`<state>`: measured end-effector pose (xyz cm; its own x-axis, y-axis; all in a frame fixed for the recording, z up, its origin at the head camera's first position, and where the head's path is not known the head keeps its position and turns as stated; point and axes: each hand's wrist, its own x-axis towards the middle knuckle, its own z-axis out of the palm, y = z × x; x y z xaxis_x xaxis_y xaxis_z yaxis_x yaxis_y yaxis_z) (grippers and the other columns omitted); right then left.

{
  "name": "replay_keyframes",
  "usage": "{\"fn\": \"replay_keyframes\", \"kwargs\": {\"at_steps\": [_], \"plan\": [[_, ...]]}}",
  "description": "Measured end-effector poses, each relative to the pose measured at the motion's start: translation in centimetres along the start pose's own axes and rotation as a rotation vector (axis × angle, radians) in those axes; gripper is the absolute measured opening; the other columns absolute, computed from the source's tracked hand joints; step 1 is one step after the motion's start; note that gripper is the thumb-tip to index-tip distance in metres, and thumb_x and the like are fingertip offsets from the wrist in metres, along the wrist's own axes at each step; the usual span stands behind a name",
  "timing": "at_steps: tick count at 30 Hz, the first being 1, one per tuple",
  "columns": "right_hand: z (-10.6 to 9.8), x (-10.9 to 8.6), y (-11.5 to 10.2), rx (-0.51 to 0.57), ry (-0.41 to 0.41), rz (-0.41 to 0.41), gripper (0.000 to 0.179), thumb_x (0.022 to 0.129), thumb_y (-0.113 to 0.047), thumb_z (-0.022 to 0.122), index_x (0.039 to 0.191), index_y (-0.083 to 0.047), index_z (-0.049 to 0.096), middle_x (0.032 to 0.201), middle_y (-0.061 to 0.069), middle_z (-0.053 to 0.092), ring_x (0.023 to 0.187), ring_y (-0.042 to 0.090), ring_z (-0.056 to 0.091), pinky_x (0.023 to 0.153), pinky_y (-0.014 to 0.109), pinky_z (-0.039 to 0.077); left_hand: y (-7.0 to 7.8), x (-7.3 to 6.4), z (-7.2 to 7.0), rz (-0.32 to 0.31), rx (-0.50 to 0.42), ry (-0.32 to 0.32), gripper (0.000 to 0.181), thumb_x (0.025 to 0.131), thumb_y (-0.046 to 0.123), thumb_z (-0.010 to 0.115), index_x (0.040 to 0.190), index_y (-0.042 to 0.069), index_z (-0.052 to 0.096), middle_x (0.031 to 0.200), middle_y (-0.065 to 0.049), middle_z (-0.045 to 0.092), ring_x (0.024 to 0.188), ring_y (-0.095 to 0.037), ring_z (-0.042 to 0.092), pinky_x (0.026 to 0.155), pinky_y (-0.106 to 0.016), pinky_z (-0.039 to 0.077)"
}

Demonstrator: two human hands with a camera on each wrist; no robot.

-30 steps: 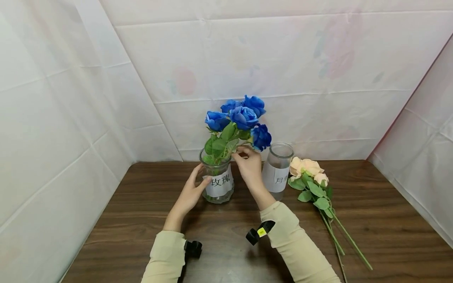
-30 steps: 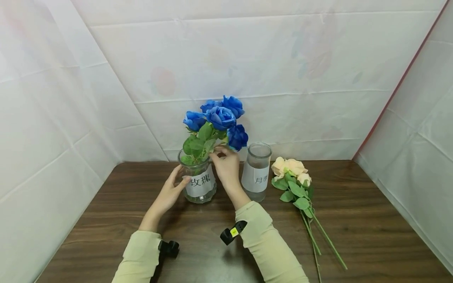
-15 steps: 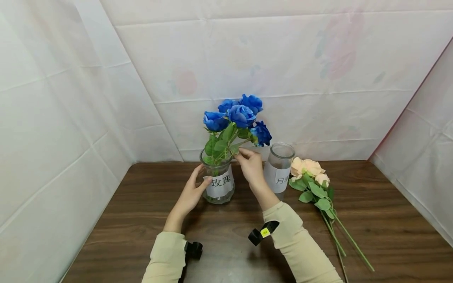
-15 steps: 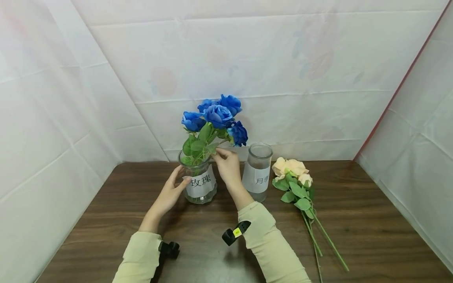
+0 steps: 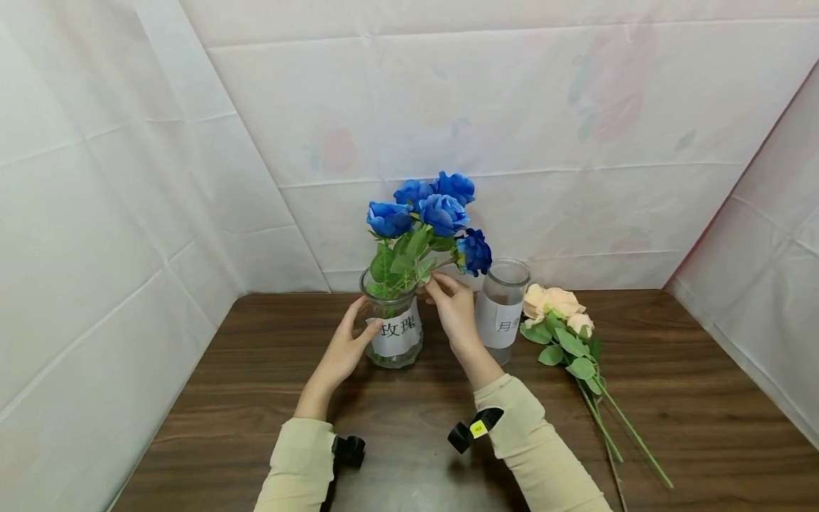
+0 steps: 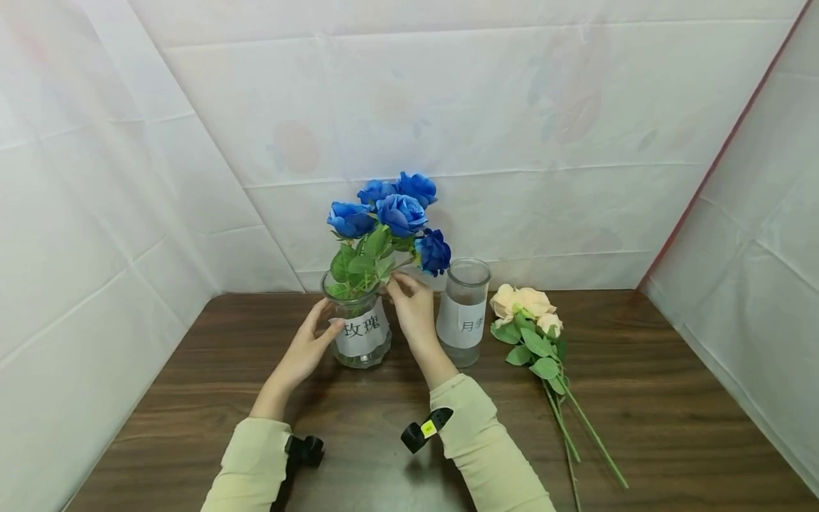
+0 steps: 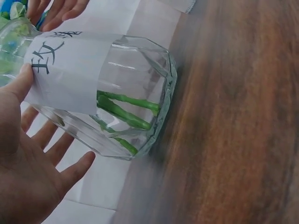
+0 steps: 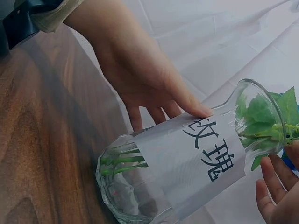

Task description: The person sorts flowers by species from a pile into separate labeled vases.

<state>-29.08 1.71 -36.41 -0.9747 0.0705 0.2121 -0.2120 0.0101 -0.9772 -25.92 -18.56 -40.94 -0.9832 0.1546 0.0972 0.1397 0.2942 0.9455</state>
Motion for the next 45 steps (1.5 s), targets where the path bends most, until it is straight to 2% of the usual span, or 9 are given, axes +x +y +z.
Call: {"fn": "replay_keyframes", "kwargs": {"at_steps": [3,7,14,22,26,32,35,41,45], "plan": [[-0.3,-0.4,0.2,-0.004,-0.013,-0.007,0.033,0.099,-0.016,0.062,0.126,0.004,0.065,0.098,0.02,0.073,0.097,0.035,0.068,0.085,0.043,0.055,-1.1,0.3,0.0,0.013,0.001,0.018,0.07,0.103,0.035,0.054,0.158,0.009,0.019,0.159,-0.02,0.024,0.146,-0.036,0.022,0.114,-0.057,0.023],[-0.9,-1.0,0.5,-0.015,-0.031,-0.024,0.033,0.1,-0.017,0.062,0.126,0.004,0.065,0.103,0.019,0.072,0.097,0.036,0.068,0.084,0.043,0.055,-1.0,-0.1,-0.3,0.049,0.006,0.062,0.068,0.102,0.038,0.055,0.156,0.011,0.024,0.157,-0.017,0.029,0.144,-0.034,0.026,0.112,-0.058,0.025],[-2.1,-2.6,0.2,-0.03,-0.105,-0.049,0.03,0.099,-0.023,0.064,0.121,-0.004,0.07,0.115,0.014,0.071,0.094,0.024,0.069,0.086,0.05,0.053,0.2,-1.5,-0.5,0.082,0.014,0.167,0.059,0.102,0.035,0.057,0.153,0.014,0.034,0.153,-0.012,0.035,0.14,-0.03,0.032,0.108,-0.057,0.03],[-4.9,-4.5,-0.9,-0.07,-0.177,-0.078,0.029,0.099,-0.024,0.063,0.121,-0.006,0.07,0.11,0.009,0.073,0.095,0.027,0.068,0.079,0.03,0.053,1.7,-3.7,-0.7,0.07,0.073,0.352,0.044,0.102,0.031,0.058,0.141,0.014,0.051,0.136,-0.013,0.05,0.125,-0.026,0.045,0.093,-0.042,0.042],[-7.3,-5.4,-1.8,-0.087,-0.174,-0.085,0.029,0.099,-0.019,0.063,0.121,-0.001,0.069,0.109,0.015,0.072,0.092,0.026,0.068,0.078,0.028,0.054,3.0,-5.1,-0.1,0.108,0.123,0.381,0.034,0.102,0.031,0.058,0.132,0.013,0.059,0.125,-0.007,0.06,0.107,-0.018,0.054,0.084,-0.036,0.045],[-11.8,-6.4,-2.5,-0.153,-0.157,-0.115,0.028,0.1,-0.014,0.061,0.12,0.005,0.067,0.107,0.02,0.071,0.087,0.018,0.068,0.077,0.029,0.055,4.4,-5.7,2.0,0.187,0.127,0.232,0.026,0.102,0.025,0.059,0.125,0.016,0.065,0.121,0.001,0.067,0.103,-0.016,0.059,0.085,-0.037,0.048],[-14.1,-6.9,-2.7,-0.187,-0.148,-0.114,0.028,0.101,-0.014,0.06,0.119,0.006,0.066,0.106,0.016,0.072,0.086,0.014,0.069,0.076,0.026,0.055,4.9,-5.5,3.5,0.186,0.13,0.126,0.026,0.101,0.025,0.06,0.125,0.018,0.065,0.122,0.004,0.065,0.106,-0.015,0.059,0.087,-0.04,0.048],[-18.1,-8.2,-2.9,-0.256,-0.108,-0.065,0.031,0.1,-0.019,0.062,0.119,0.006,0.066,0.101,0.001,0.074,0.085,0.01,0.069,0.074,0.023,0.054,5.4,-4.0,6.5,0.157,0.148,-0.111,0.036,0.101,0.029,0.06,0.136,0.022,0.057,0.132,0.002,0.057,0.122,-0.021,0.052,0.1,-0.048,0.043],[-20.6,-9.0,-2.8,-0.331,-0.086,-0.055,0.031,0.101,-0.02,0.061,0.119,0.005,0.066,0.099,-0.004,0.074,0.084,0.011,0.068,0.073,0.024,0.054,5.1,-2.3,8.4,0.153,0.116,-0.19,0.047,0.101,0.026,0.06,0.145,0.019,0.048,0.145,-0.004,0.048,0.133,-0.025,0.043,0.105,-0.052,0.038]]}}
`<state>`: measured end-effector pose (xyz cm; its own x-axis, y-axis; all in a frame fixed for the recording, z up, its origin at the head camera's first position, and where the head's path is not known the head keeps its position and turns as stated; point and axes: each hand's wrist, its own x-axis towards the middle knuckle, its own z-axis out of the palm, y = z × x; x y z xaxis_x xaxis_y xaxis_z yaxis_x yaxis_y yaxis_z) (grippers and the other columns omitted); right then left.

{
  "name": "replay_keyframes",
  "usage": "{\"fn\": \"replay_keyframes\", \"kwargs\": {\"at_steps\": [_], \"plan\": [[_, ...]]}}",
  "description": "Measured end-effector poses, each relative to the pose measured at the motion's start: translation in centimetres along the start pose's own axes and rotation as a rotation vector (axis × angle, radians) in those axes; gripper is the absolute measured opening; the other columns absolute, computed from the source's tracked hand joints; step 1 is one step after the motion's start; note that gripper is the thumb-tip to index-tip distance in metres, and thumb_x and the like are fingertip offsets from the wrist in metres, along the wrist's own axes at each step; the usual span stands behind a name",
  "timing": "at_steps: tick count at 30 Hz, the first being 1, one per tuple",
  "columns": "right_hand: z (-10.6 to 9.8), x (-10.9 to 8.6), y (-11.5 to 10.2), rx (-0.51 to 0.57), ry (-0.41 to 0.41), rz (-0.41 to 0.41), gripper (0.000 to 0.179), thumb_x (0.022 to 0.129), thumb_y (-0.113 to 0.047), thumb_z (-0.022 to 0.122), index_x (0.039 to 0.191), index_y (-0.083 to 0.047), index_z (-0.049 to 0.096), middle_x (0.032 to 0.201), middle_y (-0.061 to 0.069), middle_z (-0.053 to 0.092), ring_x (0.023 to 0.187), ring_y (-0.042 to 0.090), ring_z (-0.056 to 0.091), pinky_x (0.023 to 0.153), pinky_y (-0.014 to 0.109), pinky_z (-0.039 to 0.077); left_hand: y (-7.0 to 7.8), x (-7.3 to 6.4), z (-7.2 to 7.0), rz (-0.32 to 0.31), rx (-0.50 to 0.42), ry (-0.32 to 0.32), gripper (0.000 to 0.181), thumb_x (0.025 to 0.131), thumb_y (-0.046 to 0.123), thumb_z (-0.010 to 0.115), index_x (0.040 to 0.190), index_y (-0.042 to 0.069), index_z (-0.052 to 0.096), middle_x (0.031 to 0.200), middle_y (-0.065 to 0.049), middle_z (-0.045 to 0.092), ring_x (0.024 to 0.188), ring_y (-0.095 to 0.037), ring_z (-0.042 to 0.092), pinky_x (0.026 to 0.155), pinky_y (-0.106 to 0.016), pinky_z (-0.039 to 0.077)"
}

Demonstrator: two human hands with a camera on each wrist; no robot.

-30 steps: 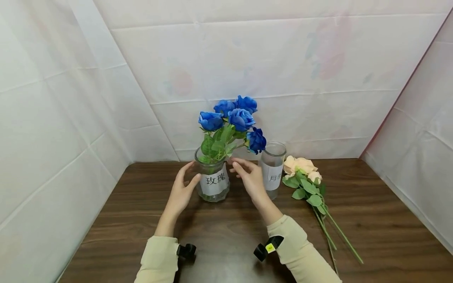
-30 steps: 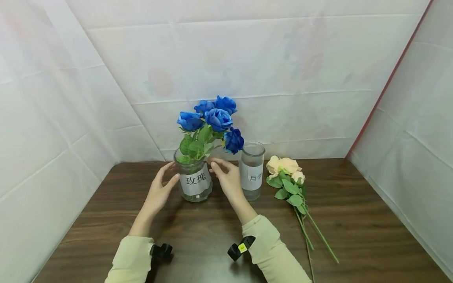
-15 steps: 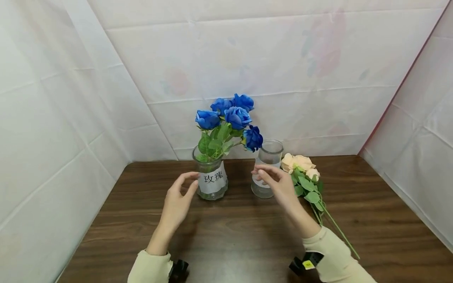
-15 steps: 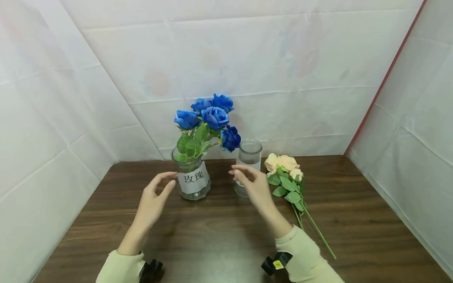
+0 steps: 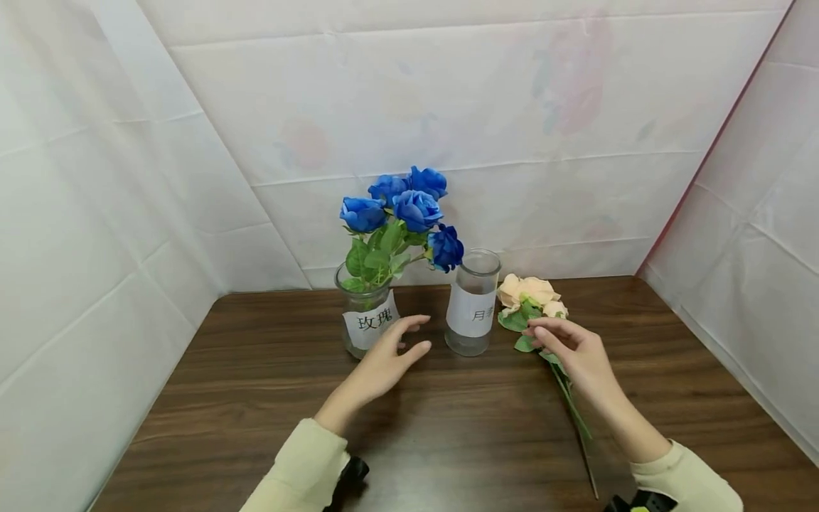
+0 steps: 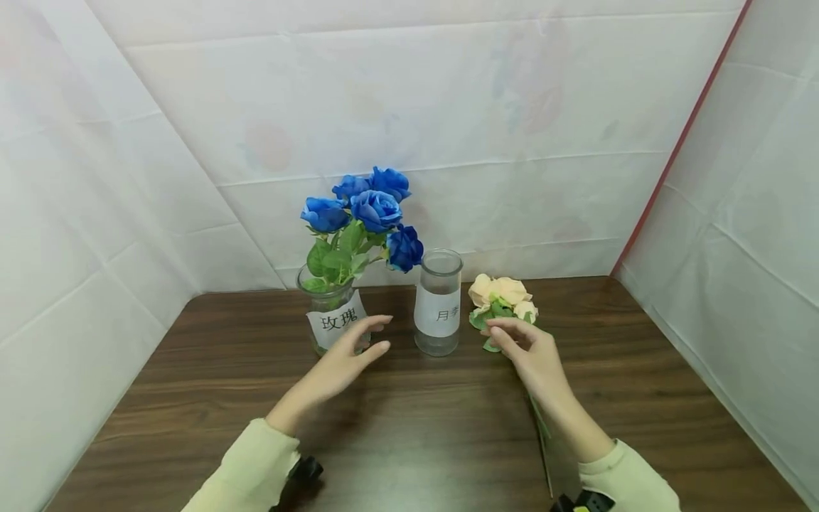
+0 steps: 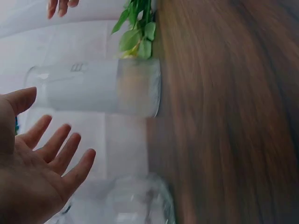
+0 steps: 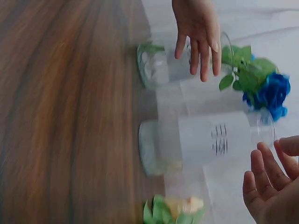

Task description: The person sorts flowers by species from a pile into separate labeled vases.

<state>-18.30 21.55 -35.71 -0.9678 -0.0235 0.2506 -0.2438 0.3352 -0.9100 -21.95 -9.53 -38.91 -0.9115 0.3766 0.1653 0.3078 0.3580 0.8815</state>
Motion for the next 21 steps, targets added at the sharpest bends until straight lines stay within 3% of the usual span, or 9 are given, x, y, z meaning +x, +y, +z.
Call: {"fn": "replay_keyframes", "kwargs": {"at_steps": [5,11,17,21], "plan": [[-2.4,-1.0,1.1,-0.064,0.026,0.04,0.035,0.101,-0.023,0.06,0.12,0.005,0.065,0.101,-0.002,0.074,0.086,0.016,0.068,0.072,0.024,0.054,0.3,2.6,1.6,0.022,-0.058,-0.021,0.057,0.103,0.027,0.057,0.153,0.013,0.035,0.154,-0.01,0.035,0.141,-0.029,0.032,0.109,-0.054,0.033],[-4.5,-2.1,2.7,-0.082,0.02,0.061,0.031,0.101,-0.019,0.06,0.12,0.006,0.064,0.101,-0.005,0.074,0.087,0.008,0.069,0.073,0.023,0.056,-0.4,6.1,3.0,0.043,-0.153,-0.006,0.064,0.104,0.028,0.054,0.158,0.013,0.022,0.159,-0.01,0.026,0.145,-0.027,0.024,0.113,-0.055,0.026],[-6.5,-2.5,4.3,-0.167,0.006,0.084,0.031,0.101,-0.022,0.06,0.118,0.003,0.066,0.101,-0.001,0.075,0.088,0.007,0.069,0.071,0.023,0.055,0.1,8.5,2.8,0.086,-0.191,-0.051,0.063,0.105,0.024,0.052,0.159,0.016,0.021,0.161,-0.007,0.024,0.146,-0.025,0.024,0.115,-0.055,0.023],[-7.7,-2.9,5.5,-0.242,-0.023,0.175,0.038,0.102,-0.029,0.059,0.122,0.002,0.065,0.106,0.005,0.074,0.088,0.006,0.069,0.07,0.026,0.055,0.4,9.5,2.8,0.056,-0.182,-0.057,0.063,0.104,0.029,0.053,0.158,0.016,0.023,0.16,-0.006,0.028,0.146,-0.024,0.027,0.115,-0.05,0.026]]}}
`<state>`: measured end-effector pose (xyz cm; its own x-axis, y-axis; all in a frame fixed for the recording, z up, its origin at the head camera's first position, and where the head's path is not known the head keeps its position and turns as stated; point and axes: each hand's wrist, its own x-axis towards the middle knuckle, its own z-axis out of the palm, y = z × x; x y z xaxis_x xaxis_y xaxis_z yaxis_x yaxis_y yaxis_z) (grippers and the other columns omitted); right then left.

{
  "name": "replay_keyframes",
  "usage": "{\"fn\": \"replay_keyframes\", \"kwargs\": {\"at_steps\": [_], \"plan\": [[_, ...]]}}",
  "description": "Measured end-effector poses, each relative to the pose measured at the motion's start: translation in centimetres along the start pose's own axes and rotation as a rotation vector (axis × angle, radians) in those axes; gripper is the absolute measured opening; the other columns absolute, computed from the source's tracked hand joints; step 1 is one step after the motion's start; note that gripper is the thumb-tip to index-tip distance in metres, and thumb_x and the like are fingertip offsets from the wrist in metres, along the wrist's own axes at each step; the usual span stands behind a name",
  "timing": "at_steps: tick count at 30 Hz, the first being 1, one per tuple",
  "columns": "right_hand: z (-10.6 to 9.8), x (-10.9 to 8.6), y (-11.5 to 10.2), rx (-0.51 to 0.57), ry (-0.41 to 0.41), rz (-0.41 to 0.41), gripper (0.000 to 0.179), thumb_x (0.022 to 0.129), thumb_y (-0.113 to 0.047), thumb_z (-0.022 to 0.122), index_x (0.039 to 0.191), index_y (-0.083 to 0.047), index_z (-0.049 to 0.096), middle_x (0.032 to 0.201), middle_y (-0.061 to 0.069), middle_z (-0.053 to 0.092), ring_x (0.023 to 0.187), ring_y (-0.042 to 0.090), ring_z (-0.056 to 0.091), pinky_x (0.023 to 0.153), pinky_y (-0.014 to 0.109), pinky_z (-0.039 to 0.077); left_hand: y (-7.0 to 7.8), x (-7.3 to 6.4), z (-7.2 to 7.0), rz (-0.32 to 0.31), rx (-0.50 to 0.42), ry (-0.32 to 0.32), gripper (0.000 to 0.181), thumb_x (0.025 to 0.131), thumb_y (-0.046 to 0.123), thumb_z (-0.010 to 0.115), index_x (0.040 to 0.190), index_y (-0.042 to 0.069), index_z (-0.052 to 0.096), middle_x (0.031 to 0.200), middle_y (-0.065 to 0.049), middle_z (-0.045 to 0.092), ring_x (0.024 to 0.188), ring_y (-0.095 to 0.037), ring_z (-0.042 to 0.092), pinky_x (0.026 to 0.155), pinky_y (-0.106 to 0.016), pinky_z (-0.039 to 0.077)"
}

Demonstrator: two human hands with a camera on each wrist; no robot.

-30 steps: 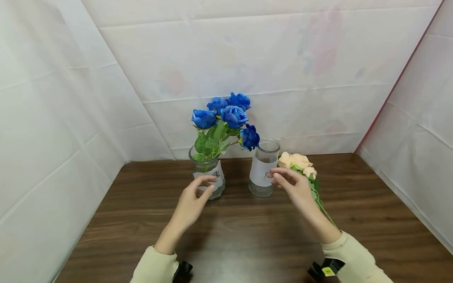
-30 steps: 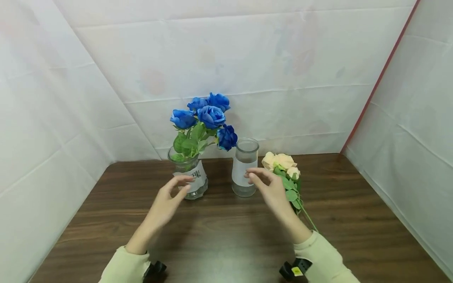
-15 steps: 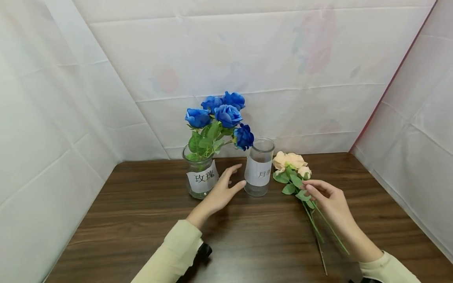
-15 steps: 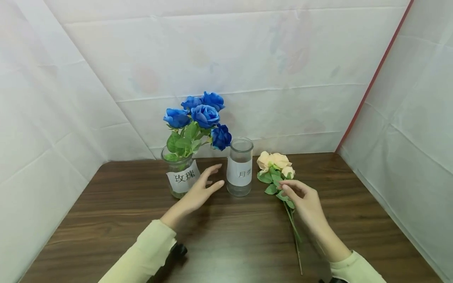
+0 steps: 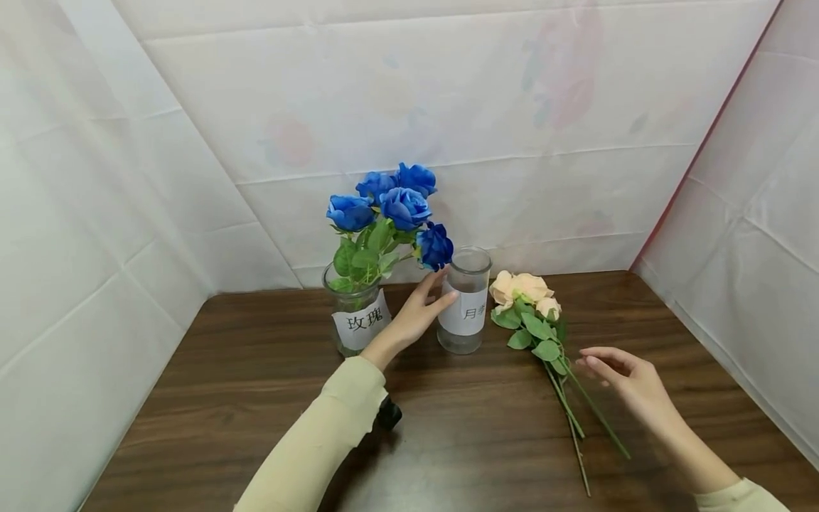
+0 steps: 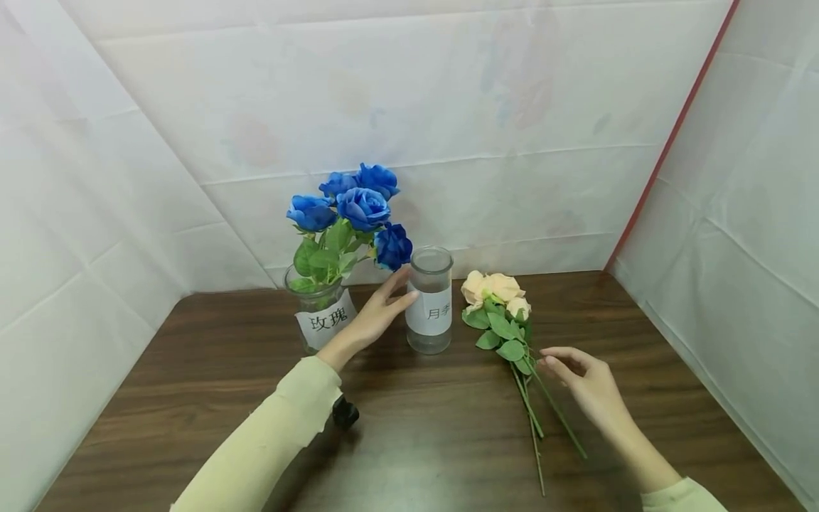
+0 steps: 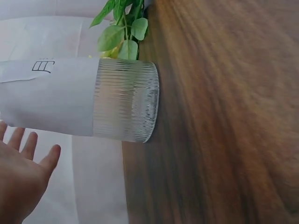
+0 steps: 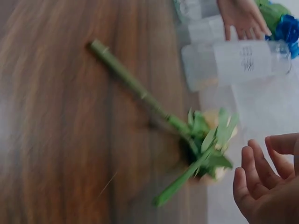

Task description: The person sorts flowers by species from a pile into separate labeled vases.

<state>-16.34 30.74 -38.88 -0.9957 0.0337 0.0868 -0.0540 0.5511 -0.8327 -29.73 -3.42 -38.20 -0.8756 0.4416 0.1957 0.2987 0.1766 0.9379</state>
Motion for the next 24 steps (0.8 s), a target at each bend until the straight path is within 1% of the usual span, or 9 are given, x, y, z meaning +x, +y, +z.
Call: {"fn": "replay_keyframes", "kwargs": {"at_steps": [3,6,9,12,15,19,24], "plan": [[-0.2,0.0,1.1,-0.056,-0.04,0.068,0.042,0.1,-0.031,0.061,0.126,0.002,0.064,0.114,0.014,0.071,0.085,0.005,0.067,0.07,0.027,0.055,0.1,0.5,0.0,-0.044,0.003,0.02,0.066,0.102,0.034,0.056,0.158,0.015,0.026,0.159,-0.008,0.031,0.143,-0.028,0.033,0.114,-0.048,0.03],[-0.1,0.3,2.1,-0.082,-0.094,0.124,0.043,0.099,-0.03,0.063,0.128,0.003,0.063,0.121,0.019,0.067,0.085,0.006,0.066,0.069,0.029,0.055,0.1,0.9,0.1,-0.067,0.008,0.039,0.068,0.1,0.036,0.059,0.157,0.018,0.027,0.158,-0.009,0.032,0.139,-0.033,0.038,0.111,-0.049,0.035],[0.0,0.7,3.0,-0.067,-0.168,0.165,0.044,0.1,-0.026,0.062,0.129,0.008,0.059,0.115,0.022,0.068,0.086,0.012,0.066,0.068,0.031,0.056,0.0,1.3,0.2,-0.037,0.014,0.05,0.068,0.099,0.033,0.061,0.157,0.021,0.028,0.158,-0.01,0.032,0.14,-0.032,0.037,0.111,-0.049,0.035],[0.0,1.0,3.5,-0.05,-0.238,0.199,0.046,0.1,-0.023,0.061,0.13,0.011,0.056,0.107,0.018,0.07,0.086,0.017,0.066,0.066,0.033,0.055,0.0,1.6,0.3,0.0,0.011,0.059,0.067,0.099,0.029,0.062,0.157,0.022,0.03,0.158,-0.011,0.033,0.141,-0.029,0.035,0.112,-0.047,0.034],[0.1,1.3,3.7,-0.048,-0.294,0.217,0.046,0.101,-0.023,0.06,0.13,0.013,0.056,0.103,0.015,0.072,0.087,0.018,0.066,0.065,0.034,0.054,0.0,1.7,0.5,-0.001,-0.006,0.062,0.067,0.098,0.028,0.064,0.156,0.022,0.032,0.157,-0.009,0.034,0.142,-0.027,0.035,0.112,-0.045,0.033],[0.2,1.6,3.7,-0.043,-0.327,0.23,0.046,0.099,-0.024,0.062,0.127,0.013,0.058,0.098,0.012,0.073,0.086,0.018,0.065,0.065,0.033,0.053,0.2,2.0,0.8,-0.014,-0.036,0.068,0.069,0.096,0.028,0.066,0.156,0.022,0.032,0.156,-0.007,0.036,0.143,-0.026,0.033,0.113,-0.047,0.032],[0.0,1.5,3.8,-0.001,-0.342,0.239,0.048,0.099,-0.024,0.063,0.128,0.014,0.056,0.101,0.012,0.073,0.087,0.016,0.064,0.066,0.032,0.052,-0.1,2.2,1.4,-0.021,-0.032,0.096,0.068,0.097,0.034,0.065,0.156,0.025,0.032,0.157,-0.009,0.034,0.144,-0.027,0.031,0.114,-0.046,0.031]]}}
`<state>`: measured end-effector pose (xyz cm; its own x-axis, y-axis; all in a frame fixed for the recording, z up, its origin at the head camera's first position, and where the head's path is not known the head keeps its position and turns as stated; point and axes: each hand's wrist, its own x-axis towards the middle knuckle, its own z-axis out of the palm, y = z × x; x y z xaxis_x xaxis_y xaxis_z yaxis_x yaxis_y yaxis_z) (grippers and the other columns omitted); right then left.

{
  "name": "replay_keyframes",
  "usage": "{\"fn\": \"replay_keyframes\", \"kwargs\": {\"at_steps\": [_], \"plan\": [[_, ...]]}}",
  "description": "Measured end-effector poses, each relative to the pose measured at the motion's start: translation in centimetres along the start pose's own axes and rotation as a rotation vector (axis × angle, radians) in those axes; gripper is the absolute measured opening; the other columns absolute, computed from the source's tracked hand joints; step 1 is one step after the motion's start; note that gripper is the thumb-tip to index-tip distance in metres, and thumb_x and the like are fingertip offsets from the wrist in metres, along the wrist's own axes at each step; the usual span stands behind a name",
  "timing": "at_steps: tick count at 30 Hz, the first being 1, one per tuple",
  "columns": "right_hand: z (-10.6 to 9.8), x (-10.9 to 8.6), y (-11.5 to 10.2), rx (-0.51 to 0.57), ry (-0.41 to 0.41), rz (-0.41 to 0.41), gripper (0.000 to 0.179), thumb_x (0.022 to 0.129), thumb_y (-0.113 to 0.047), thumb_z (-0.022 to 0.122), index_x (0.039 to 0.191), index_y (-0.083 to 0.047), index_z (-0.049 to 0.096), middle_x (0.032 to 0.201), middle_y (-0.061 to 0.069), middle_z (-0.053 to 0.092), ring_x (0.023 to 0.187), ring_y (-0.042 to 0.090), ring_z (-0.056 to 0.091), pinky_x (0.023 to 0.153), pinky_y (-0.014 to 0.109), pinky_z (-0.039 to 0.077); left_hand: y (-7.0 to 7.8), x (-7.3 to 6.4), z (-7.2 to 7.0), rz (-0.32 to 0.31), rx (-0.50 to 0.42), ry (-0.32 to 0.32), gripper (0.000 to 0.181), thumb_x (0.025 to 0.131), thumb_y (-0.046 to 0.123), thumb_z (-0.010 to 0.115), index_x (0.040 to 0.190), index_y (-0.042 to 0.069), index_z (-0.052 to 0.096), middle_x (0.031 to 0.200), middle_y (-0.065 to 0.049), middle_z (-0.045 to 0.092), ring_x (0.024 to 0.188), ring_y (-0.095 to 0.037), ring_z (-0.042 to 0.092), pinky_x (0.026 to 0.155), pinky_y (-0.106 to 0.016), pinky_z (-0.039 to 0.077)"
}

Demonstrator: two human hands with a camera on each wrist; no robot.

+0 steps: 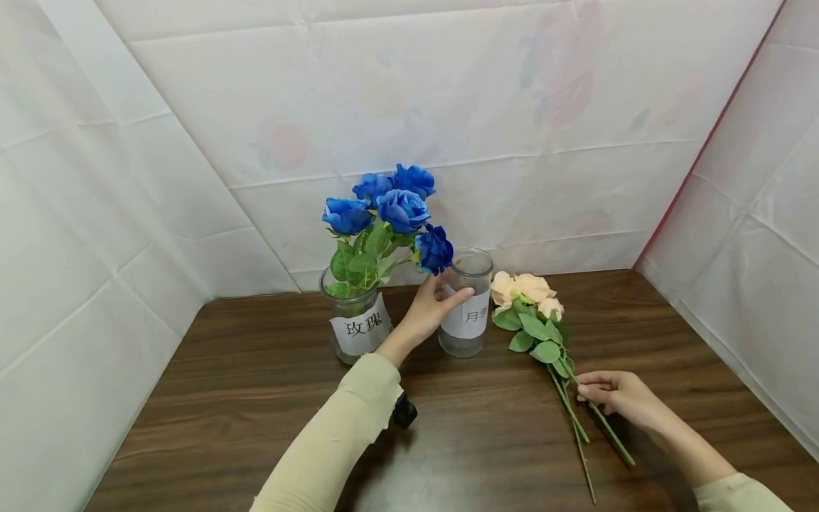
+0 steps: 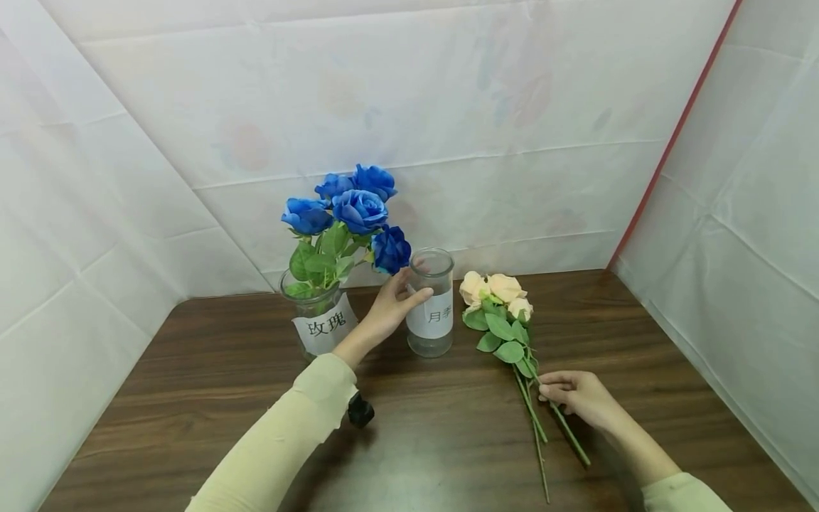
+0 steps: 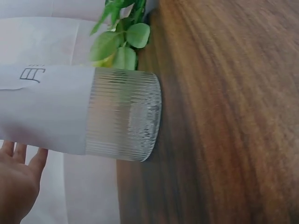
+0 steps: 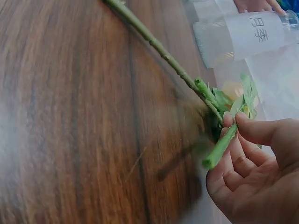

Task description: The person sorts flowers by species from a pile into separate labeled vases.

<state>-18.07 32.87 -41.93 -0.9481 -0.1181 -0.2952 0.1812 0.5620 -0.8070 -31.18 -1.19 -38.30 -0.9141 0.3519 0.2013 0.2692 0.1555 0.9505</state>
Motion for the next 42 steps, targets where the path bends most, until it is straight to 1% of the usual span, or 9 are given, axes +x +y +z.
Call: {"fn": "replay_keyframes", "kwargs": {"at_steps": [7,15,18,22,25,28,31,35,42], "plan": [[0.1,-0.4,-0.2,0.115,-0.037,-0.053,0.05,0.1,-0.017,0.061,0.13,0.021,0.048,0.107,0.014,0.071,0.088,0.007,0.064,0.069,0.029,0.053,-0.6,0.0,0.6,-0.001,0.007,0.034,0.07,0.097,0.038,0.064,0.156,0.028,0.028,0.158,-0.009,0.033,0.145,-0.026,0.029,0.115,-0.044,0.029],[1.0,-0.4,-2.9,0.252,0.058,-0.078,0.048,0.099,-0.014,0.061,0.132,0.017,0.044,0.103,0.0,0.069,0.089,0.007,0.063,0.074,0.028,0.053,-0.7,0.2,0.5,0.006,0.016,0.039,0.067,0.097,0.039,0.065,0.155,0.032,0.031,0.158,-0.008,0.033,0.144,-0.027,0.031,0.114,-0.044,0.031],[1.3,-0.2,-4.4,0.349,0.101,-0.114,0.035,0.099,-0.011,0.062,0.126,0.008,0.052,0.099,-0.006,0.069,0.089,0.007,0.064,0.075,0.027,0.053,-0.7,0.2,0.5,0.01,0.008,0.026,0.067,0.098,0.036,0.064,0.155,0.033,0.03,0.159,-0.008,0.031,0.145,-0.027,0.029,0.115,-0.045,0.029],[1.9,0.2,-6.7,0.543,0.14,-0.23,0.012,0.099,-0.006,0.061,0.109,-0.009,0.063,0.095,-0.008,0.069,0.087,0.007,0.064,0.074,0.023,0.053,-0.2,0.1,0.3,-0.005,0.004,-0.001,0.069,0.099,0.032,0.062,0.157,0.028,0.026,0.16,-0.01,0.027,0.146,-0.028,0.026,0.116,-0.045,0.027],[2.3,0.7,-8.7,0.666,0.172,-0.351,0.015,0.097,0.0,0.06,0.102,-0.012,0.068,0.092,-0.003,0.069,0.084,0.008,0.065,0.073,0.021,0.053,0.3,-0.3,0.3,-0.009,0.008,-0.007,0.069,0.1,0.031,0.061,0.158,0.026,0.024,0.161,-0.01,0.026,0.147,-0.027,0.025,0.116,-0.044,0.026],[2.4,1.3,-11.1,0.756,0.23,-0.437,0.016,0.096,0.002,0.061,0.099,-0.011,0.07,0.089,-0.001,0.07,0.08,0.009,0.065,0.071,0.02,0.052,0.2,-0.3,0.4,0.002,0.014,0.007,0.068,0.1,0.033,0.06,0.158,0.028,0.024,0.161,-0.01,0.026,0.147,-0.025,0.025,0.116,-0.044,0.026],[2.5,2.1,-13.4,0.871,0.272,-0.493,0.012,0.096,0.001,0.063,0.097,-0.01,0.069,0.088,-0.001,0.069,0.081,0.009,0.064,0.07,0.019,0.051,-0.9,0.0,0.7,-0.006,0.018,0.027,0.07,0.099,0.041,0.061,0.157,0.033,0.023,0.16,-0.007,0.027,0.146,-0.024,0.025,0.116,-0.043,0.027],[2.7,3.3,-16.0,1.029,0.335,-0.537,0.007,0.092,0.0,0.068,0.094,-0.007,0.067,0.086,0.002,0.067,0.079,0.011,0.064,0.067,0.019,0.05,-0.9,-0.2,0.8,-0.052,0.019,0.04,0.076,0.096,0.051,0.061,0.158,0.03,0.021,0.16,-0.007,0.027,0.146,-0.027,0.026,0.115,-0.043,0.029],[2.4,5.3,-19.3,1.196,0.497,-0.573,0.01,0.088,-0.003,0.073,0.096,-0.004,0.066,0.083,0.004,0.069,0.072,0.013,0.065,0.06,0.019,0.049,-1.0,-0.4,0.9,-0.098,0.016,0.041,0.086,0.092,0.061,0.059,0.159,0.022,0.021,0.161,-0.005,0.026,0.146,-0.029,0.028,0.115,-0.046,0.028]]}}
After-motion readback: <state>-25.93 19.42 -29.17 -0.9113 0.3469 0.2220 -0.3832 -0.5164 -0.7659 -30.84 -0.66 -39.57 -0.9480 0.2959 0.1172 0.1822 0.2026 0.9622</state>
